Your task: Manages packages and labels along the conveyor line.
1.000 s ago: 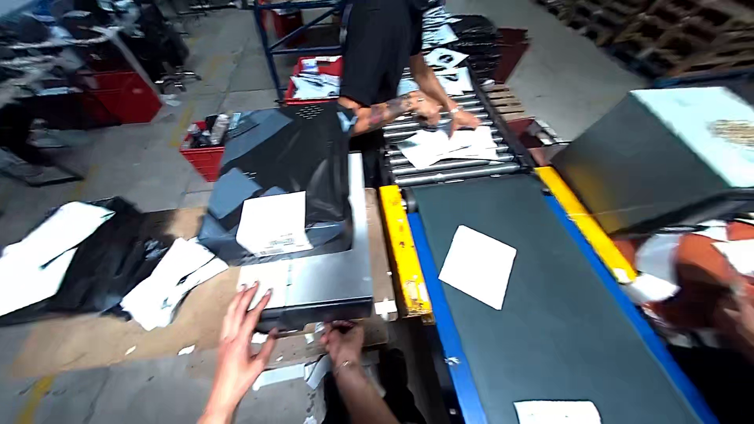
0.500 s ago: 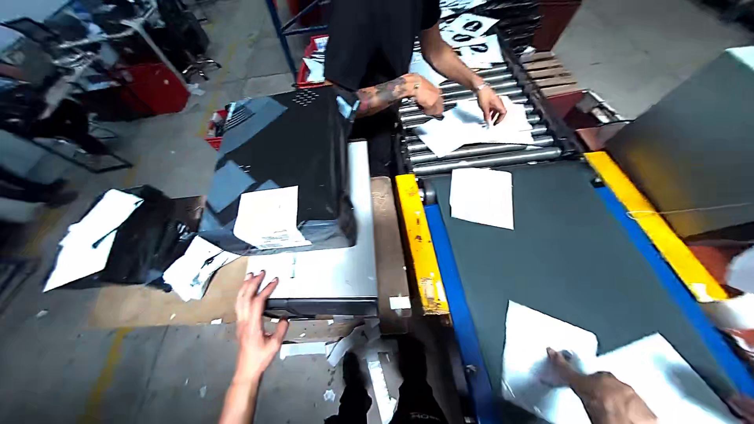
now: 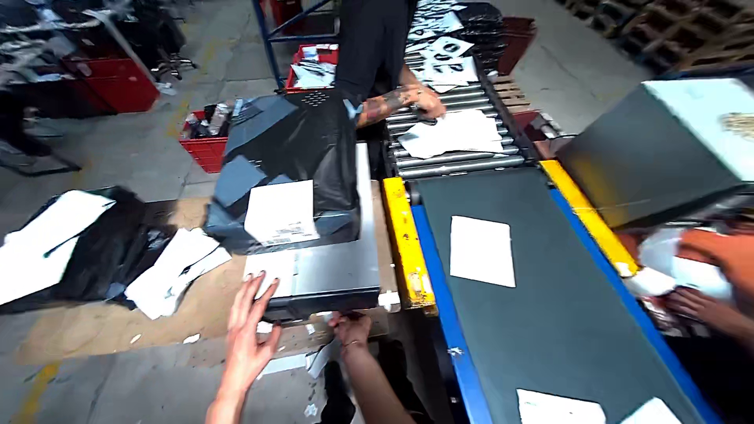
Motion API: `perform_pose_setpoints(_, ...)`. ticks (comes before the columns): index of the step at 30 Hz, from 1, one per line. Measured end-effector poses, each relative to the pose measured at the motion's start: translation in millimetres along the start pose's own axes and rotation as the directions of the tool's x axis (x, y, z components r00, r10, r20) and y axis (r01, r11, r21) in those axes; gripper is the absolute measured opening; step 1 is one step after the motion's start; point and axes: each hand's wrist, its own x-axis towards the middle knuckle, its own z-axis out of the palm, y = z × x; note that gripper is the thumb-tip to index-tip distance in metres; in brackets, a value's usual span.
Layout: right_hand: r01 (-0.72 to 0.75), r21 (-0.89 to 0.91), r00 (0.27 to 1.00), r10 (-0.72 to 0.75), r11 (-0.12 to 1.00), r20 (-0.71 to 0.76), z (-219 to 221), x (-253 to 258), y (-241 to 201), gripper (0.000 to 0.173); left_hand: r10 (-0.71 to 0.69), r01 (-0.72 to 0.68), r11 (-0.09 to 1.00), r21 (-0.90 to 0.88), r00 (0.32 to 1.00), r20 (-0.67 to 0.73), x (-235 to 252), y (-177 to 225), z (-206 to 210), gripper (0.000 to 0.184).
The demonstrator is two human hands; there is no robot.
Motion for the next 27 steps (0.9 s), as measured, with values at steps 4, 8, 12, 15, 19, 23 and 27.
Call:
perform_pose_setpoints(4, 0.074, -0.203, 0.986, -0.041, 0.976, 0.163, -77, -14, -42, 0.017, 0.056, -0.056, 0.998, -0.01, 0.998, 0.025, 0, -4, 7, 0.067)
perform_pose_setpoints(8, 0.21, -0.367, 0.93, -0.301, 0.906, -0.21, -292, 99, -130, 0.015, 0.071, -0.071, 0.997, 0.006, 0.997, 0.031, 13, 4, 13, 0.068)
perform_pose_setpoints(12, -0.23, -0.808, 0.789, -0.381, 0.543, -0.481, -413, 183, -152, 0.068, -0.031, 0.035, 0.997, 0.064, 0.997, -0.069, 7, 17, 16, 0.068)
perform_pose_setpoints(15, -0.365, -0.903, 0.83, -0.36, 0.226, -0.425, -424, 120, -150, 0.104, -0.091, 0.093, 0.995, 0.023, 0.994, -0.062, 6, 17, 12, 0.065)
perform_pose_setpoints(19, 0.217, -0.932, 0.893, -0.446, 0.29, 0.069, -273, 32, -68, 0.067, -0.106, 0.108, 0.994, 0.02, 0.991, -0.076, 1, 11, 12, 0.063)
perform_pose_setpoints(23, 0.255, -0.456, 0.955, -0.149, 0.853, 0.255, -79, 8, 7, 0.034, -0.097, 0.097, 0.995, -0.01, 0.994, -0.051, 0, 10, 11, 0.064)
perform_pose_setpoints(27, -0.06, -0.162, 0.995, 0.073, 0.985, 0.075, 0, 5, 0, 0.012, -0.057, 0.057, 0.998, -0.018, 0.998, -0.027, 0, 6, 3, 0.064)
